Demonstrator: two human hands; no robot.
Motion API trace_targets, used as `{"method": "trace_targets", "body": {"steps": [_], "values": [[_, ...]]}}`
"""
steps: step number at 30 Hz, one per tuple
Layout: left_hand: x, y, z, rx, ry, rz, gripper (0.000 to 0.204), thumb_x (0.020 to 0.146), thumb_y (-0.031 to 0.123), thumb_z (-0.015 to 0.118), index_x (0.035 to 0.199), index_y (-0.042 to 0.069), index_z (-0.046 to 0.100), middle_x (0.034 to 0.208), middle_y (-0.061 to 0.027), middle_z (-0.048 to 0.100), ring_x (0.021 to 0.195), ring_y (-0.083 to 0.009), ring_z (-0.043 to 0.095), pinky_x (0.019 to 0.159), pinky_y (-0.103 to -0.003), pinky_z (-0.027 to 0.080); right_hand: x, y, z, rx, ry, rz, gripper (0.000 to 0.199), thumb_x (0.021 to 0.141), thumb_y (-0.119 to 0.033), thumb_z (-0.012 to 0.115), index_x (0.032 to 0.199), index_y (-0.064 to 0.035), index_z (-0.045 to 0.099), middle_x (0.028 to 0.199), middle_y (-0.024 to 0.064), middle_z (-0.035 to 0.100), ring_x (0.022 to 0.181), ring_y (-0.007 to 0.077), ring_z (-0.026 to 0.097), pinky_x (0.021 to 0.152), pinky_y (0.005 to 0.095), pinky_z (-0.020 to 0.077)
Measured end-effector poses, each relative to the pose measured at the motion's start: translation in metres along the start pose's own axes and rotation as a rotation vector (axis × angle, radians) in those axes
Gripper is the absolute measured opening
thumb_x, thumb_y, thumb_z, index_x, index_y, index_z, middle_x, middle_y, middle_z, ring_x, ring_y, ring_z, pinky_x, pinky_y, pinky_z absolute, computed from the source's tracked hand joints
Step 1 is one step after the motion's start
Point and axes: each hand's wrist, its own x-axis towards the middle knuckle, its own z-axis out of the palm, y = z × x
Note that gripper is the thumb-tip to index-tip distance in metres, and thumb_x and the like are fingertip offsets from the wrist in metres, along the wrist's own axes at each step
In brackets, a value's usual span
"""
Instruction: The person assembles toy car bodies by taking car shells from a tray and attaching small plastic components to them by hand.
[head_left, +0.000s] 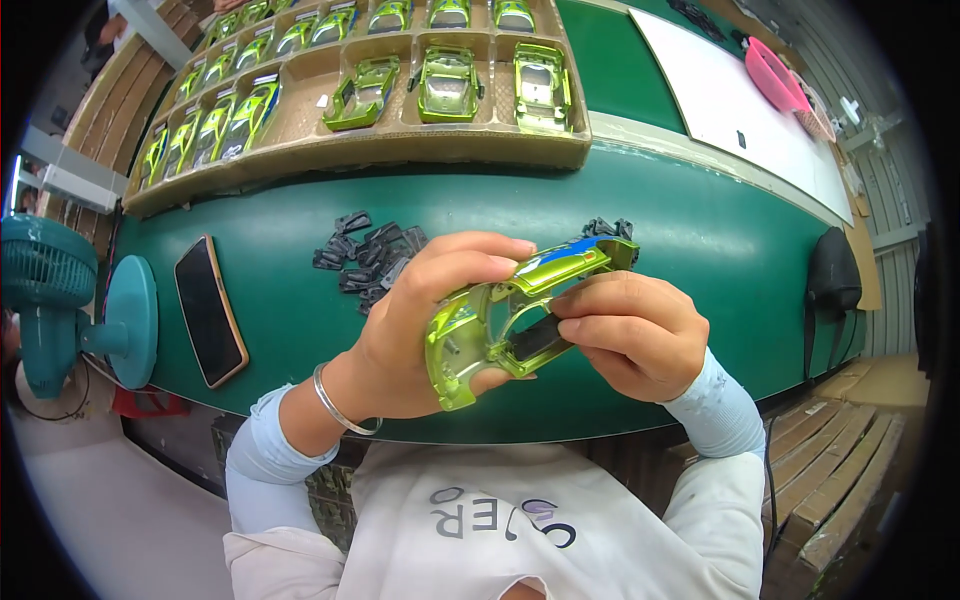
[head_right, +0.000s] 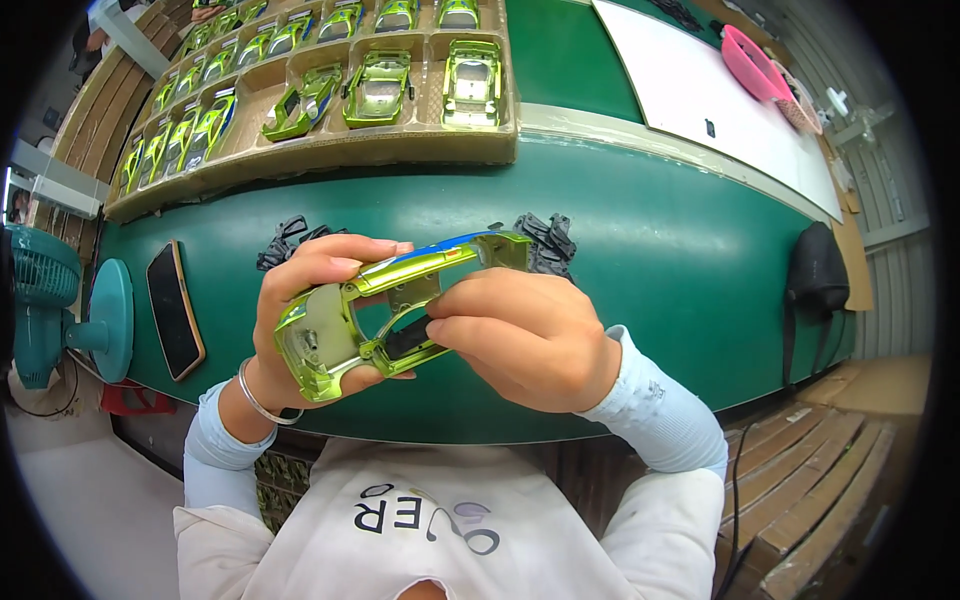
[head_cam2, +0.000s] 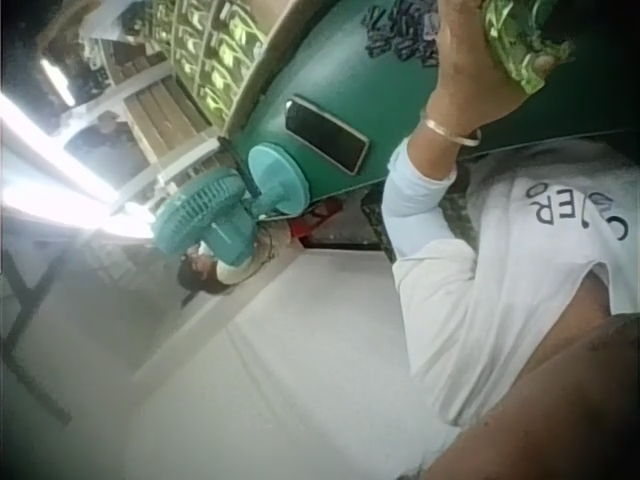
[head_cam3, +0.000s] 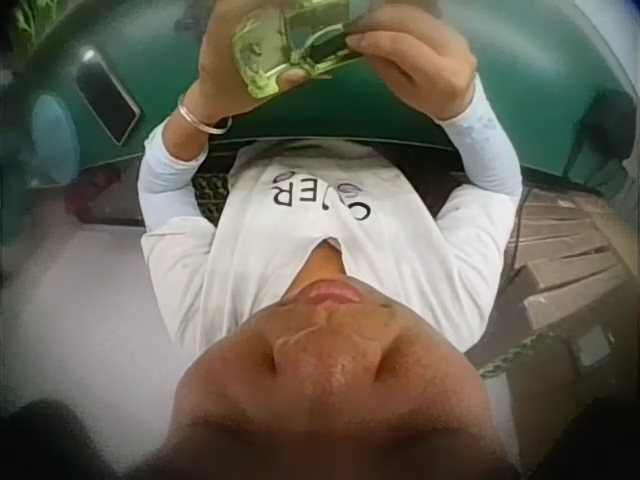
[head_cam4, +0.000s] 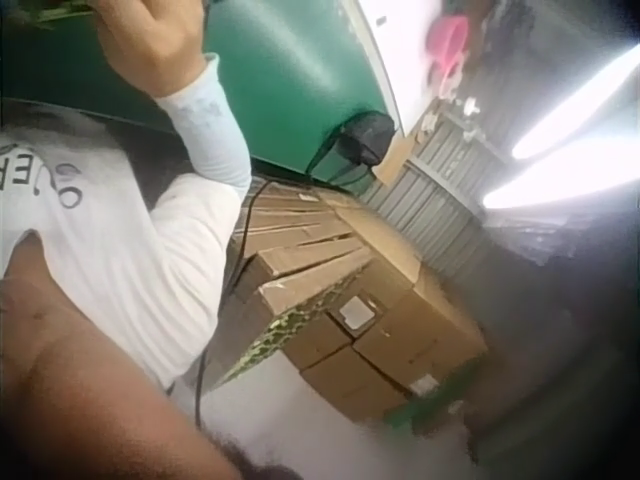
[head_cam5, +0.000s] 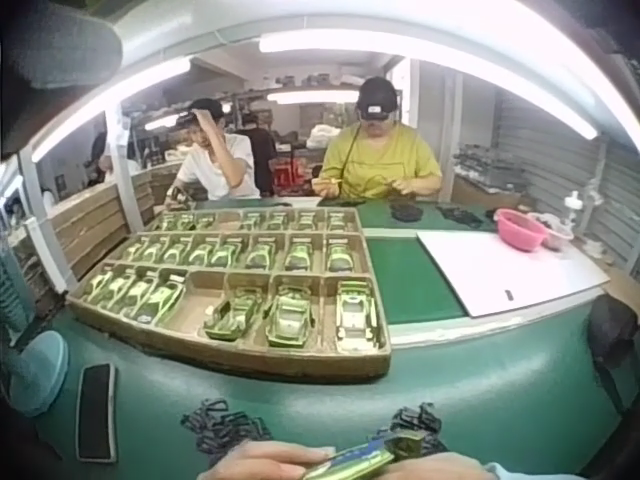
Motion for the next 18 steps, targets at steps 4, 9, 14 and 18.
{"method": "trace_targets", "body": {"steps": [4, 9, 14, 18], "values": [[0.003, 0.0038, -0.0016, 0.064, -0.055, 0.041, 0.061, 0.067, 0.008, 0.072, 0.117, 0.002, 0.038, 0.116, -0.0205, 0.047, 0.104, -0.0303, 0.049, 0.085, -0.035, 0.043, -0.0001, 0.0018, 0.0021, 0.024, -0.003, -0.026, 0.024, 0.056, 0.008, 0.062, 0.079, 0.0019, 0.059, 0.082, 0.0138, 0.06, 0.066, 0.0256, 0.061, 0.052, 0.0301, 0.049], [0.0014, 0.0023, -0.0014, 0.055, -0.042, 0.035, 0.062, 0.065, 0.005, 0.072, 0.117, 0.003, 0.038, 0.117, -0.0201, 0.046, 0.105, -0.0309, 0.049, 0.087, -0.035, 0.043, -0.0008, 0.002, 0.0034, 0.077, 0.01, -0.004, 0.023, 0.057, 0.006, 0.061, 0.079, 0.0016, 0.06, 0.081, 0.0134, 0.06, 0.067, 0.0257, 0.061, 0.055, 0.0303, 0.0494], [0.0012, 0.0029, -0.0014, 0.091, -0.063, 0.039, 0.064, 0.065, 0.005, 0.072, 0.119, 0.002, 0.037, 0.117, -0.0201, 0.047, 0.105, -0.0314, 0.049, 0.087, -0.036, 0.043, 0.0013, 0.0014, -0.0014, 0.004, -0.115, -0.061, 0.026, 0.057, 0.005, 0.06, 0.083, 0.0028, 0.059, 0.085, 0.0143, 0.06, 0.07, 0.0261, 0.06, 0.057, 0.0317, 0.0495], [-0.004, 0.0027, 0.0022, 0.022, 0.039, -0.059, 0.063, 0.065, 0.006, 0.072, 0.118, 0.0, 0.038, 0.116, -0.0205, 0.048, 0.105, -0.0316, 0.05, 0.087, -0.036, 0.043, 0.0026, -0.0054, -0.0042, -0.015, -0.177, -0.022, 0.024, 0.063, 0.008, 0.059, 0.087, 0.0053, 0.058, 0.086, 0.0157, 0.061, 0.076, 0.0295, 0.061, 0.064, 0.0353, 0.051]]}}
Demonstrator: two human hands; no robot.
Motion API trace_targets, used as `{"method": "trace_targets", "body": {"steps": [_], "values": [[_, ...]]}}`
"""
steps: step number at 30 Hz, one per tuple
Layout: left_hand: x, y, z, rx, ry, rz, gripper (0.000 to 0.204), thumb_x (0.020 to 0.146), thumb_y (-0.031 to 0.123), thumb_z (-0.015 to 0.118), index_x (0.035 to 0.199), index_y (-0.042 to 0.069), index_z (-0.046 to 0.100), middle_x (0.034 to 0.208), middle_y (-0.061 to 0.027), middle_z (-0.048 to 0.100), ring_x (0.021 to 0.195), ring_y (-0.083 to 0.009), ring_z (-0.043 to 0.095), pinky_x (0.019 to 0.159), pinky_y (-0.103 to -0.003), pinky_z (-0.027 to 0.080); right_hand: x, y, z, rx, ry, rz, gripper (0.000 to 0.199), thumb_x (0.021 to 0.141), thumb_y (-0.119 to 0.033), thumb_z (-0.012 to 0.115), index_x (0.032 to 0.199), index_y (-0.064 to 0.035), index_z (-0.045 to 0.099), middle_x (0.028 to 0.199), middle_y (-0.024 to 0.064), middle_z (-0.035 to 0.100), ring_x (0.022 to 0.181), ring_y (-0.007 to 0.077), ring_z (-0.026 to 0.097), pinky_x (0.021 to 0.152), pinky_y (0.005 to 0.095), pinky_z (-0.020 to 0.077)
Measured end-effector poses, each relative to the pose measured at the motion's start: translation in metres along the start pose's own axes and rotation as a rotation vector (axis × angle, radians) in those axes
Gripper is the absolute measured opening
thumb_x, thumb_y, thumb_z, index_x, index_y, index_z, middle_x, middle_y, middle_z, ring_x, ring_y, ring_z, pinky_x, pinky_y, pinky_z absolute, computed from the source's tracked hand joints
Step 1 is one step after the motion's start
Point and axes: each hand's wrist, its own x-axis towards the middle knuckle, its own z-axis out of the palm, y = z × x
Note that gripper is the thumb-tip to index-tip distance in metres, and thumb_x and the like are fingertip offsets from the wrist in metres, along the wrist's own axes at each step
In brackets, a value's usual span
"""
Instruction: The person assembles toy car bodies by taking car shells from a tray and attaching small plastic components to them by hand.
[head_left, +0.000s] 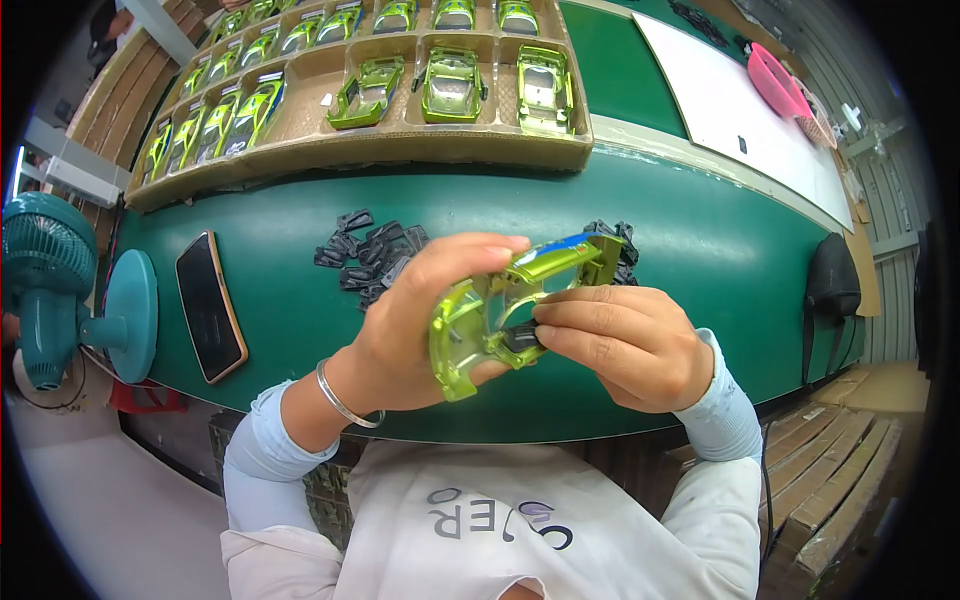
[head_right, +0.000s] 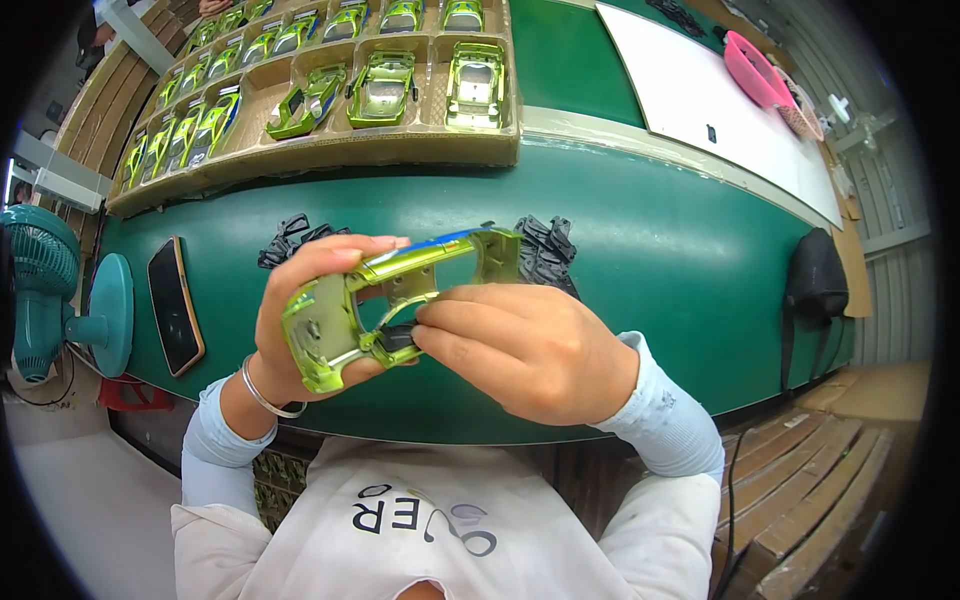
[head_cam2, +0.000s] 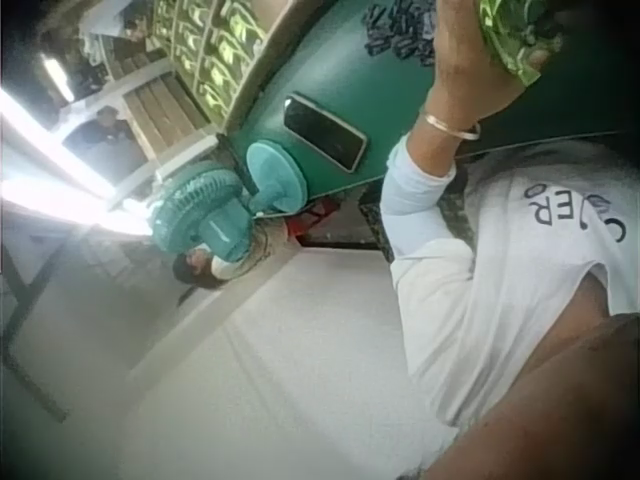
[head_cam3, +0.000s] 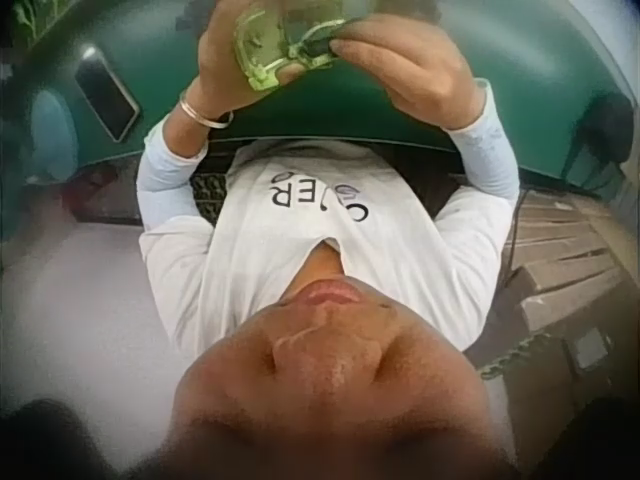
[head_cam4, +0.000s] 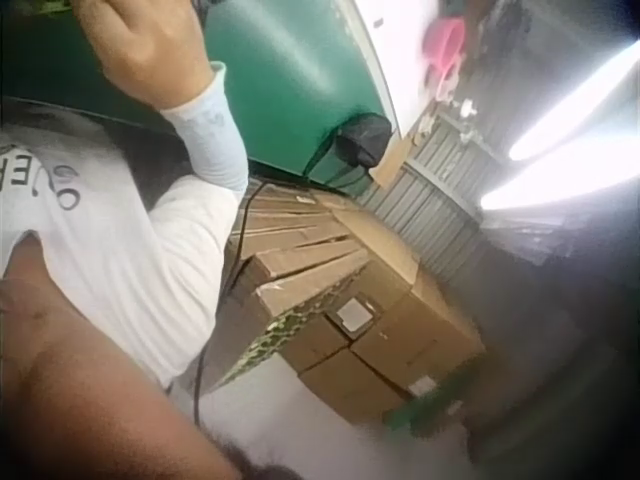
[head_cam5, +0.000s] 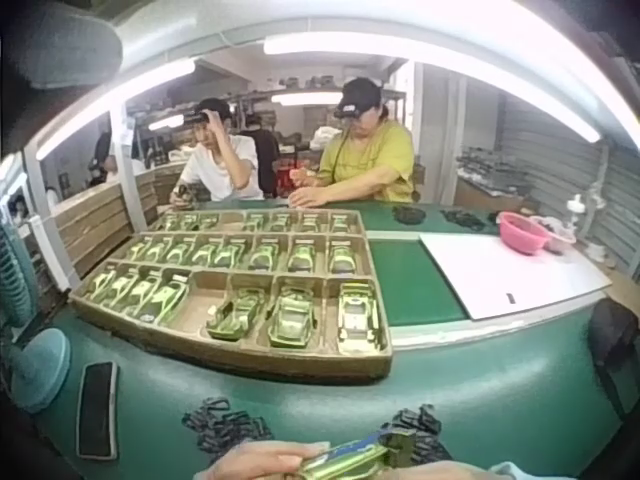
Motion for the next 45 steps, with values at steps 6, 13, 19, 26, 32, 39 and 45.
{"method": "trace_targets", "body": {"steps": [6, 13, 19, 26, 32, 39, 45], "values": [[0.002, -0.004, 0.0, 0.039, 0.02, 0.027, 0.064, 0.065, 0.006, 0.074, 0.117, -0.001, 0.038, 0.114, -0.0214, 0.049, 0.104, -0.0298, 0.052, 0.086, -0.034, 0.044, 0.001, 0.004, -0.002, 0.085, -0.071, 0.098, 0.033, 0.059, 0.005, 0.064, 0.091, -0.0002, 0.058, 0.091, 0.0096, 0.059, 0.085, 0.0252, 0.055, 0.072, 0.0354, 0.0432], [0.002, -0.003, 0.002, 0.08, 0.02, 0.03, 0.068, 0.062, 0.011, 0.078, 0.117, -0.002, 0.039, 0.112, -0.0198, 0.051, 0.101, -0.0283, 0.053, 0.084, -0.033, 0.045, -0.002, 0.008, 0.012, 0.272, 0.024, 0.113, 0.036, 0.059, 0.005, 0.067, 0.093, -0.0028, 0.059, 0.087, 0.0079, 0.058, 0.084, 0.0269, 0.052, 0.069, 0.0357, 0.0416], [0.0, -0.002, 0.001, 0.178, 0.008, -0.169, 0.072, 0.058, 0.015, 0.081, 0.118, 0.001, 0.042, 0.109, -0.0146, 0.052, 0.095, -0.0262, 0.057, 0.08, -0.032, 0.048, -0.003, 0.003, 0.017, 0.285, 0.036, 0.246, 0.025, 0.063, 0.003, 0.068, 0.087, 0.0, 0.06, 0.078, 0.0086, 0.059, 0.071, 0.024, 0.052, 0.064, 0.0322, 0.0423], [0.011, -0.005, 0.007, 0.422, 0.186, -0.048, 0.077, 0.061, 0.025, 0.078, 0.123, 0.002, 0.038, 0.119, -0.0124, 0.047, 0.105, -0.0305, 0.049, 0.087, -0.039, 0.042, -0.004, 0.001, 0.012, 0.768, 0.136, 0.898, 0.013, 0.068, -0.004, 0.067, 0.077, 0.0011, 0.058, 0.072, 0.0054, 0.058, 0.065, 0.0125, 0.054, 0.06, 0.0264, 0.042], [0.012, 0.009, 0.008, 0.801, -0.134, 0.161, 0.038, 0.06, 0.015, 0.073, 0.094, 0.006, 0.061, 0.1, -0.0093, 0.057, 0.104, -0.0294, 0.049, 0.083, -0.04, 0.041, 0.0, 0.007, 0.006, 1.223, 0.193, 0.968, 0.046, 0.076, -0.007, 0.064, 0.113, 0.0012, 0.038, 0.072, 0.0027, 0.056, 0.068, 0.0067, 0.052, 0.061, 0.0196, 0.0407], [0.014, 0.005, 0.005, 0.73, -0.235, 0.189, 0.032, 0.06, 0.008, 0.07, 0.087, -0.003, 0.057, 0.087, -0.0133, 0.058, 0.086, -0.0301, 0.059, 0.072, -0.037, 0.051, 0.001, 0.002, 0.016, 1.231, 0.066, 0.903, 0.053, 0.072, -0.009, 0.069, 0.115, -0.0002, 0.038, 0.073, 0.0019, 0.053, 0.069, 0.0059, 0.049, 0.063, 0.0203, 0.0396], [0.011, 0.008, 0.003, 0.735, -0.161, 0.218, 0.027, 0.062, 0.0, 0.066, 0.086, -0.006, 0.055, 0.085, -0.0162, 0.058, 0.081, -0.0312, 0.061, 0.069, -0.036, 0.052, -0.001, -0.003, 0.015, 0.811, -0.078, 0.68, 0.071, 0.066, -0.013, 0.076, 0.122, -0.0029, 0.035, 0.074, 0.0036, 0.053, 0.072, 0.011, 0.052, 0.07, 0.0226, 0.0414]]}}
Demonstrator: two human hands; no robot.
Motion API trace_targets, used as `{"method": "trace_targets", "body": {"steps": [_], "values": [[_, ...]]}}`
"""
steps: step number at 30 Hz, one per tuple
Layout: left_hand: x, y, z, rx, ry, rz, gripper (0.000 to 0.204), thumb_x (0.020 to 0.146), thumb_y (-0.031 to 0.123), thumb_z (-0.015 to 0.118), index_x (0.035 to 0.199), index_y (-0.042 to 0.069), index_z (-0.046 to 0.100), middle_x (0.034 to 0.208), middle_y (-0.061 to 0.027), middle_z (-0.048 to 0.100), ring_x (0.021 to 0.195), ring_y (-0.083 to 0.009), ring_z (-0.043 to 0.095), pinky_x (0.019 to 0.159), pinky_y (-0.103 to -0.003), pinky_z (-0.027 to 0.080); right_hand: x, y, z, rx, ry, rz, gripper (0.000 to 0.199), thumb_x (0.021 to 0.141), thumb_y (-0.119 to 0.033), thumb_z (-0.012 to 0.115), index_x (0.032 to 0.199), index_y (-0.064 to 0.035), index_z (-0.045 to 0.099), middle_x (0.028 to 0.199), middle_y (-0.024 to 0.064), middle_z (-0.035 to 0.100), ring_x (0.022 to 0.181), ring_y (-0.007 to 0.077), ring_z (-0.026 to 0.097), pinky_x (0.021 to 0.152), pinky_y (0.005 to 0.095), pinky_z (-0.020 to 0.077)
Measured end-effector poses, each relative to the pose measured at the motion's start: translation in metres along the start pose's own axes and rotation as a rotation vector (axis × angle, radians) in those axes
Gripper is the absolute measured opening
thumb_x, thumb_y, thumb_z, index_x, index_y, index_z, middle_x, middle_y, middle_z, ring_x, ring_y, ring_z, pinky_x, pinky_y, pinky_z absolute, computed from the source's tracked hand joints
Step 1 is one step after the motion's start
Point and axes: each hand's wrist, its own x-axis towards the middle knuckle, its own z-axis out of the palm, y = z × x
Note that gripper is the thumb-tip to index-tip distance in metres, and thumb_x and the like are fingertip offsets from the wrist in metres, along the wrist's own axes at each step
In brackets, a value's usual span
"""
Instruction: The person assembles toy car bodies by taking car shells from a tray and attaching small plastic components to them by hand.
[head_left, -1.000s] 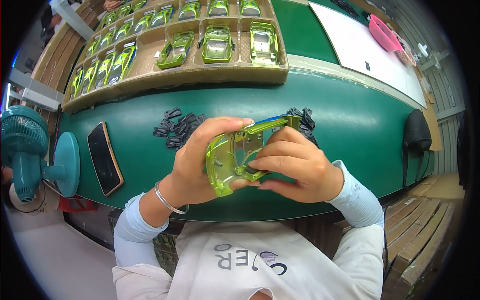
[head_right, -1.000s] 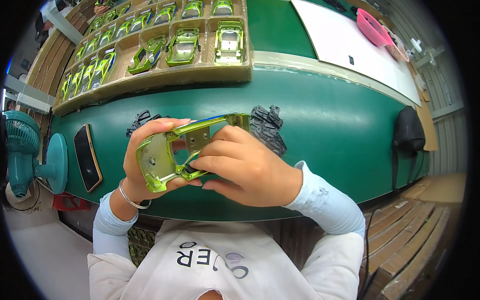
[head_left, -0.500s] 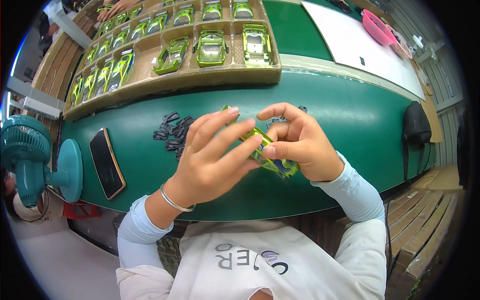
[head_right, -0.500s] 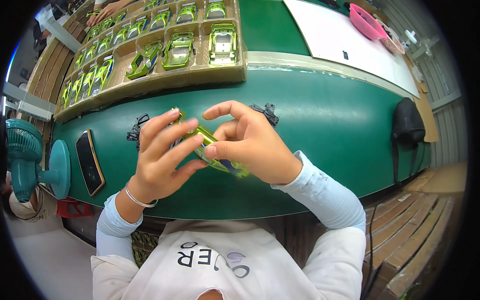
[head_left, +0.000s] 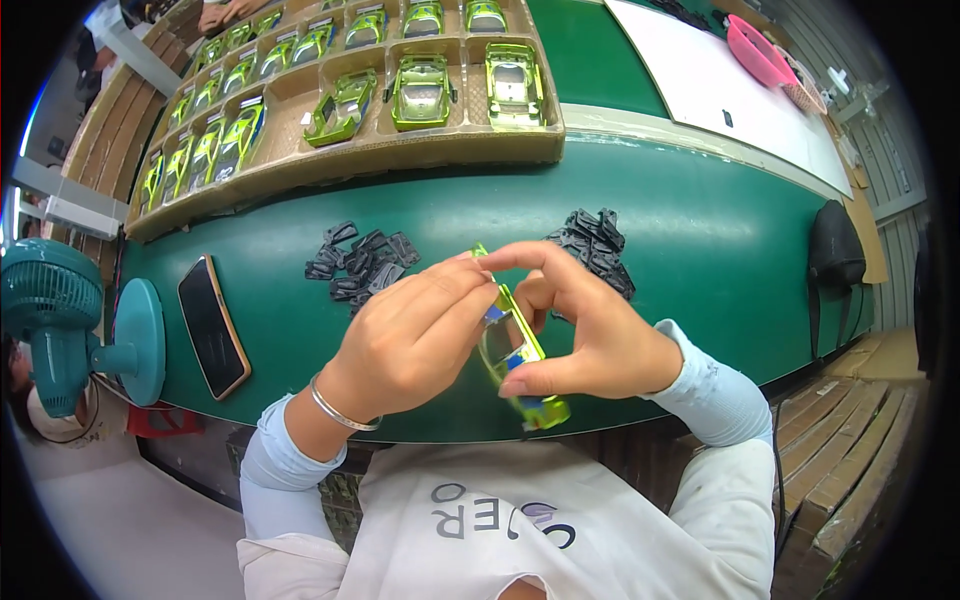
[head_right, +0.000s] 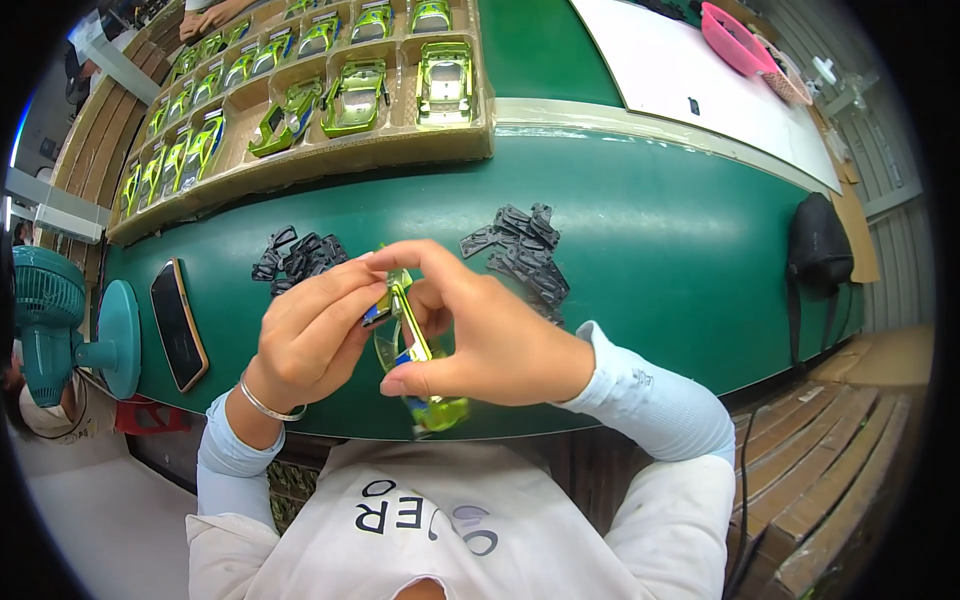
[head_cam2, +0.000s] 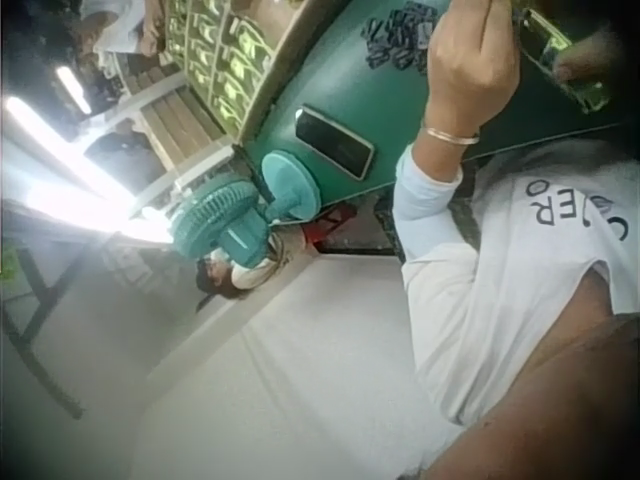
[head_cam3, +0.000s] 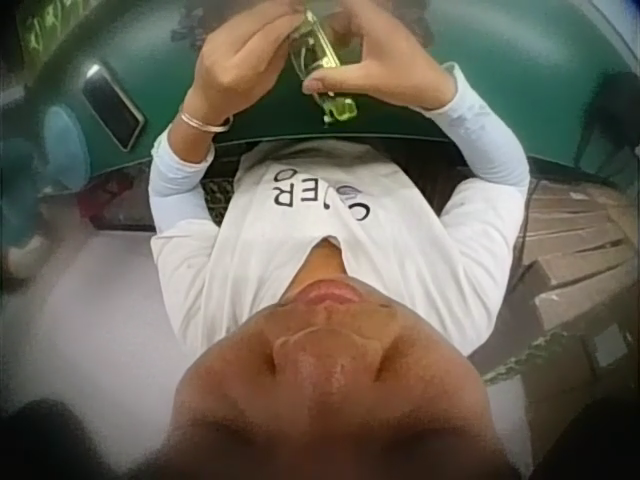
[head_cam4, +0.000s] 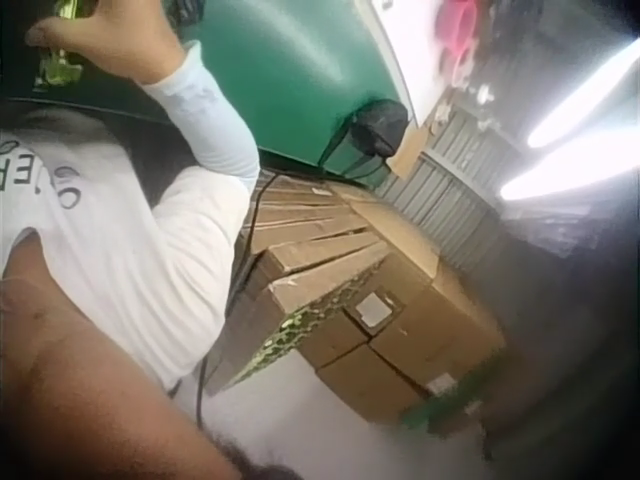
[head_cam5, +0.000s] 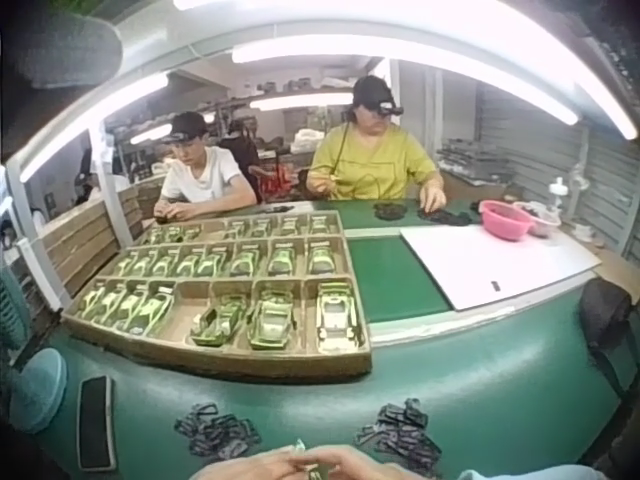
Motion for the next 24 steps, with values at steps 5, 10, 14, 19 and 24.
{"method": "trace_targets", "body": {"steps": [5, 10, 14, 19, 24], "values": [[-0.001, 0.002, 0.004, -0.107, -0.011, -0.09, 0.023, 0.063, -0.003, 0.065, 0.084, -0.005, 0.055, 0.083, -0.0165, 0.059, 0.077, -0.03, 0.061, 0.066, -0.034, 0.051, 0.003, 0.008, 0.001, -0.497, 0.325, -0.374, 0.033, 0.07, -0.01, 0.068, 0.101, -0.0052, 0.058, 0.076, 0.0091, 0.055, 0.072, 0.022, 0.056, 0.06, 0.0302, 0.0456], [-0.004, 0.006, 0.008, -0.224, -0.004, -0.144, 0.023, 0.066, -0.003, 0.065, 0.087, -0.005, 0.056, 0.084, -0.0158, 0.059, 0.076, -0.0292, 0.06, 0.064, -0.033, 0.05, 0.0, 0.015, -0.002, -0.54, 0.285, -0.564, 0.028, 0.068, 0.0, 0.066, 0.095, -0.0023, 0.059, 0.078, 0.0101, 0.056, 0.068, 0.0244, 0.056, 0.057, 0.0305, 0.0457], [-0.002, 0.005, 0.008, -0.278, -0.079, -0.186, 0.023, 0.067, -0.002, 0.065, 0.088, -0.004, 0.056, 0.086, -0.0155, 0.059, 0.078, -0.029, 0.06, 0.066, -0.033, 0.05, -0.002, 0.017, 0.001, -0.538, 0.326, -0.552, 0.025, 0.068, 0.002, 0.064, 0.093, -0.0012, 0.058, 0.08, 0.0104, 0.056, 0.067, 0.0246, 0.057, 0.057, 0.0309, 0.046], [0.001, 0.003, 0.003, -0.36, -0.147, -0.245, 0.023, 0.067, -0.002, 0.064, 0.089, -0.004, 0.057, 0.087, -0.0157, 0.06, 0.079, -0.0287, 0.06, 0.065, -0.034, 0.049, -0.004, 0.015, 0.006, -0.595, 0.343, -0.492, 0.025, 0.068, 0.003, 0.063, 0.092, -0.0004, 0.057, 0.08, 0.011, 0.057, 0.069, 0.0255, 0.057, 0.057, 0.0309, 0.047], [-0.001, 0.008, 0.0, -0.238, -0.103, -0.191, 0.023, 0.062, -0.004, 0.064, 0.084, -0.005, 0.056, 0.084, -0.0155, 0.06, 0.076, -0.0298, 0.06, 0.063, -0.034, 0.049, 0.001, 0.009, 0.009, -0.577, 0.313, -0.511, 0.024, 0.069, 0.001, 0.064, 0.092, 0.0, 0.057, 0.081, 0.0118, 0.057, 0.069, 0.0256, 0.058, 0.058, 0.0312, 0.0478]]}}
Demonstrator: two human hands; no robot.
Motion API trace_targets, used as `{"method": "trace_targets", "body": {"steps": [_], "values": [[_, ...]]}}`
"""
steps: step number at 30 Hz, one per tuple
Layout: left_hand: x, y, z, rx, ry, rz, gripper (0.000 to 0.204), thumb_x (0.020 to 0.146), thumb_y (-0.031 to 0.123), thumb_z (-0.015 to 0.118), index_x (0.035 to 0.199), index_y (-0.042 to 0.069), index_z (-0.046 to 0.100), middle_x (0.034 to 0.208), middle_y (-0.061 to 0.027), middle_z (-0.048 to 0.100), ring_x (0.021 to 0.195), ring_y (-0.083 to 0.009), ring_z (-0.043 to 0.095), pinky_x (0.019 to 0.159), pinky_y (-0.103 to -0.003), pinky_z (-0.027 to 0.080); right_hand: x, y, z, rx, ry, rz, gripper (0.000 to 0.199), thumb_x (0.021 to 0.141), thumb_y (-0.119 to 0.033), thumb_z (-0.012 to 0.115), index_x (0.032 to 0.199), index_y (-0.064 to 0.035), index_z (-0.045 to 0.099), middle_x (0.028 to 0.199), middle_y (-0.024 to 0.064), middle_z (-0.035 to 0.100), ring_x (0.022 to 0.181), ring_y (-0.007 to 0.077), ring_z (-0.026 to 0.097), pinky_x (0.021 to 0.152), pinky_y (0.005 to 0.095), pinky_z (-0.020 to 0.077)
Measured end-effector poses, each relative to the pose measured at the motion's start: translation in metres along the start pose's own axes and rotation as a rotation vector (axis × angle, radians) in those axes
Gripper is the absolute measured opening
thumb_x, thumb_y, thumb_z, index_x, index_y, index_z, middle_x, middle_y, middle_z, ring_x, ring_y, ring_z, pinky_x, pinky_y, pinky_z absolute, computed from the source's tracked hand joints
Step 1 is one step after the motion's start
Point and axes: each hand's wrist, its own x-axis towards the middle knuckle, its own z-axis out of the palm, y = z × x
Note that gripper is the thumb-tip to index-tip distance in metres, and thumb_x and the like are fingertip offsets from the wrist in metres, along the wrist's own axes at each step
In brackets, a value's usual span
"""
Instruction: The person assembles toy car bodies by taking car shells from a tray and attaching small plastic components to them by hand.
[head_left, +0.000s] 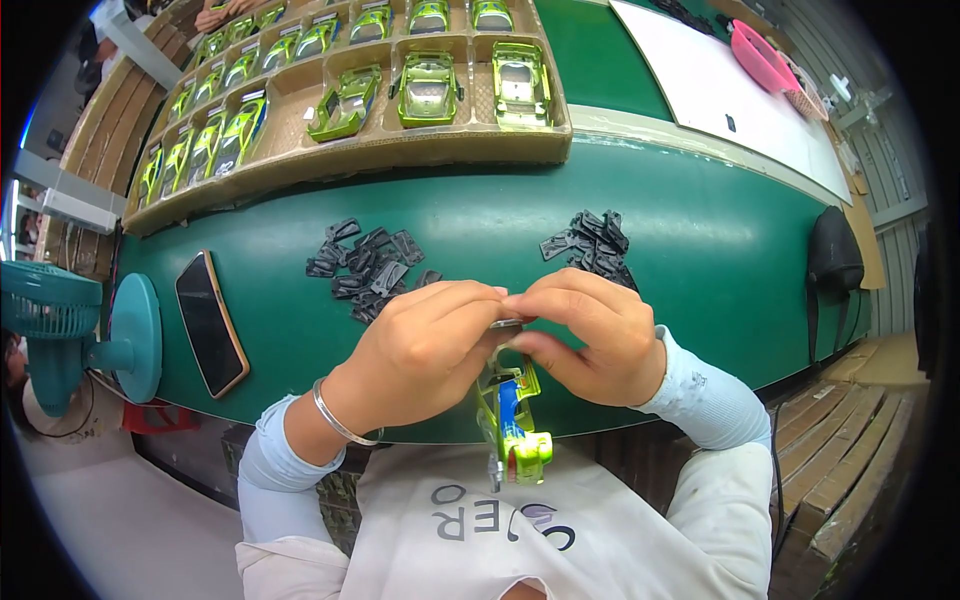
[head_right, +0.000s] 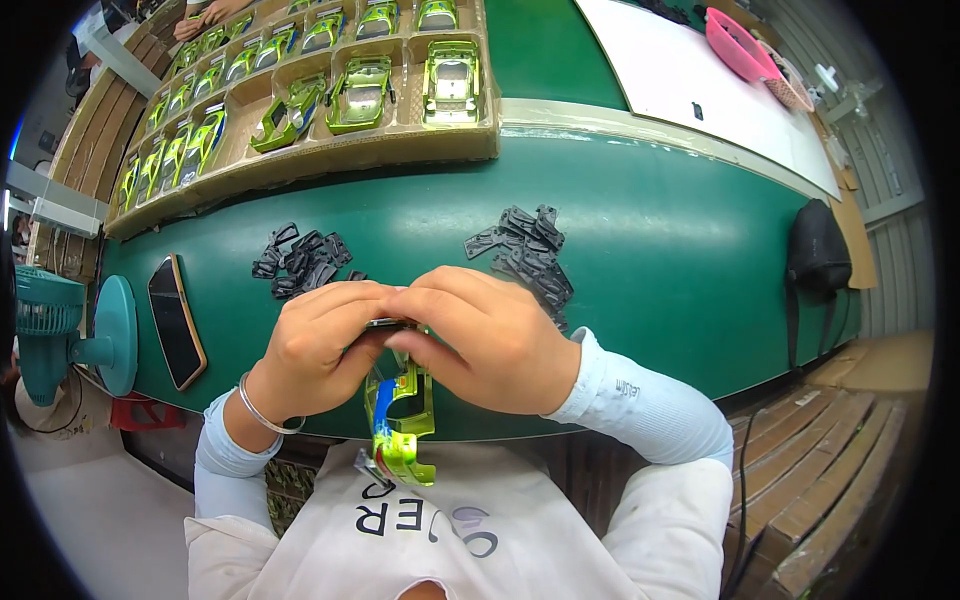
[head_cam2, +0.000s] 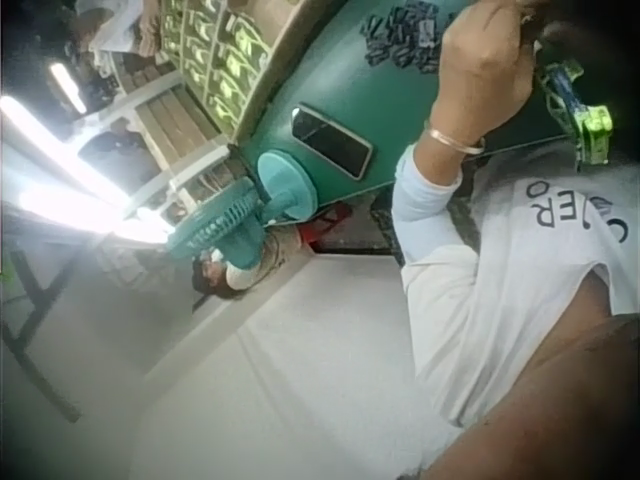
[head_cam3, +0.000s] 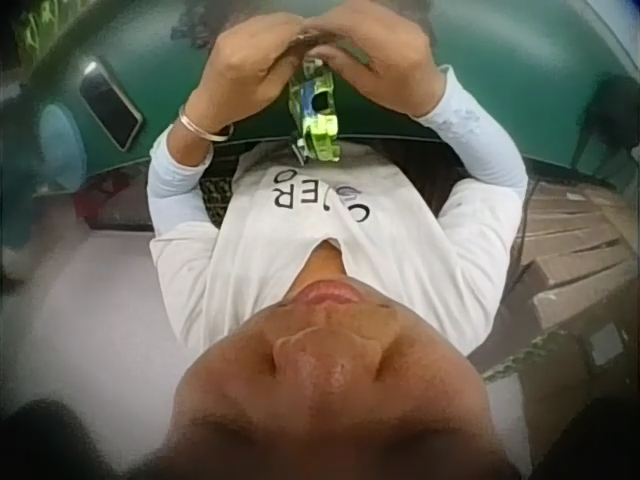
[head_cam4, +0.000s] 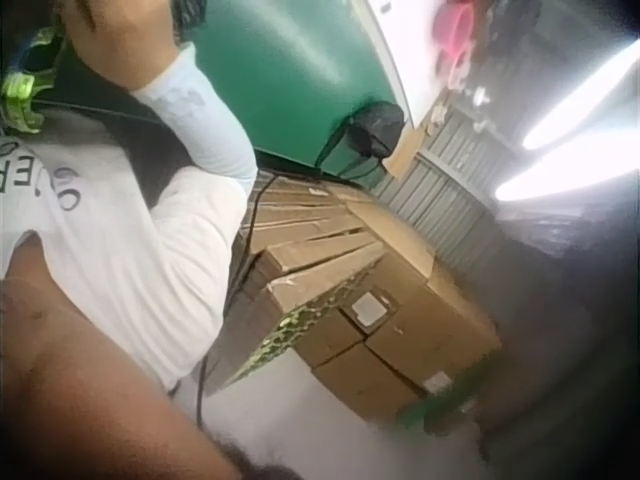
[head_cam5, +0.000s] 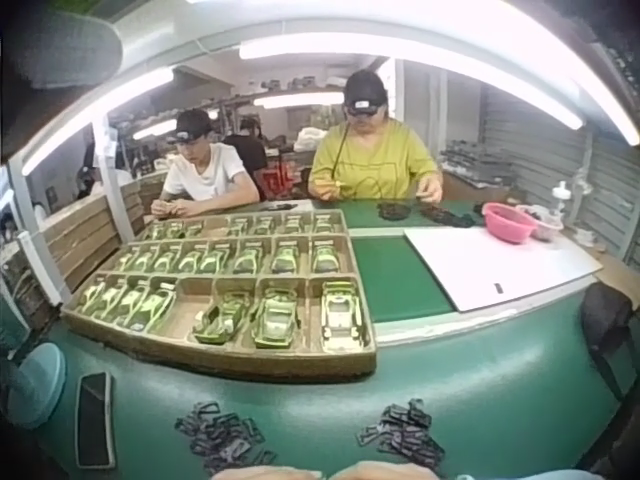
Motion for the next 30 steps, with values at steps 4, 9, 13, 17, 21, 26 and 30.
{"method": "trace_targets", "body": {"steps": [4, 9, 13, 17, 21, 26, 30], "values": [[-0.002, 0.002, 0.0, 0.013, -0.015, -0.026, 0.03, 0.055, -0.007, 0.061, 0.084, -0.003, 0.059, 0.085, -0.0159, 0.061, 0.077, -0.0298, 0.061, 0.068, -0.034, 0.051, 0.002, -0.002, -0.002, -0.037, -0.043, -0.032, 0.022, 0.068, -0.001, 0.066, 0.088, 0.0002, 0.058, 0.08, 0.0122, 0.057, 0.066, 0.0255, 0.058, 0.055, 0.031, 0.0482], [-0.002, 0.002, 0.006, -0.003, 0.039, 0.079, 0.02, 0.058, -0.005, 0.062, 0.075, -0.003, 0.053, 0.077, -0.0144, 0.057, 0.071, -0.0292, 0.058, 0.062, -0.034, 0.049, 0.0, -0.002, 0.0, -0.022, -0.022, -0.058, 0.02, 0.066, 0.0, 0.066, 0.084, 0.0008, 0.058, 0.077, 0.0121, 0.058, 0.062, 0.0246, 0.058, 0.052, 0.0303, 0.0478], [0.001, 0.006, 0.009, 0.007, 0.079, 0.079, 0.017, 0.058, -0.005, 0.06, 0.072, -0.002, 0.052, 0.073, -0.0138, 0.055, 0.067, -0.029, 0.057, 0.06, -0.034, 0.048, -0.001, -0.004, -0.003, -0.016, -0.015, -0.013, 0.018, 0.066, -0.001, 0.066, 0.082, 0.0001, 0.058, 0.074, 0.0112, 0.057, 0.06, 0.0238, 0.058, 0.05, 0.0299, 0.0467], [0.002, 0.006, 0.01, -0.011, 0.051, 0.026, 0.013, 0.058, -0.004, 0.06, 0.068, -0.001, 0.051, 0.068, -0.013, 0.051, 0.062, -0.029, 0.053, 0.056, -0.035, 0.045, 0.004, 0.003, -0.006, -0.012, -0.044, 0.018, 0.016, 0.066, -0.003, 0.067, 0.079, -0.0012, 0.057, 0.071, 0.0101, 0.057, 0.057, 0.0234, 0.057, 0.047, 0.0298, 0.0456], [0.0, 0.007, 0.012, -0.01, 0.04, 0.046, 0.013, 0.059, -0.003, 0.059, 0.068, -0.001, 0.05, 0.066, -0.0121, 0.05, 0.06, -0.029, 0.052, 0.055, -0.035, 0.044, 0.005, 0.001, -0.006, -0.003, -0.079, -0.021, 0.015, 0.068, -0.007, 0.068, 0.073, -0.0024, 0.055, 0.067, 0.0083, 0.055, 0.054, 0.0233, 0.055, 0.045, 0.0296, 0.0439], [0.002, 0.004, 0.012, -0.033, 0.053, 0.011, 0.012, 0.062, -0.002, 0.06, 0.068, -0.001, 0.051, 0.067, -0.0125, 0.052, 0.062, -0.0298, 0.053, 0.056, -0.035, 0.044, 0.006, 0.0, -0.001, -0.063, -0.038, 0.002, 0.014, 0.068, -0.008, 0.068, 0.072, -0.002, 0.056, 0.064, 0.0078, 0.054, 0.052, 0.0228, 0.053, 0.045, 0.0293, 0.0423], [0.005, 0.008, 0.006, -0.191, 0.118, -0.061, 0.011, 0.069, -0.004, 0.061, 0.078, -0.003, 0.055, 0.081, -0.0147, 0.06, 0.075, -0.0283, 0.06, 0.064, -0.032, 0.048, 0.012, 0.014, -0.007, 0.195, 0.042, 0.08, 0.02, 0.075, -0.016, 0.065, 0.085, -0.0004, 0.058, 0.082, 0.0082, 0.057, 0.074, 0.018, 0.058, 0.065, 0.0286, 0.0454]]}}
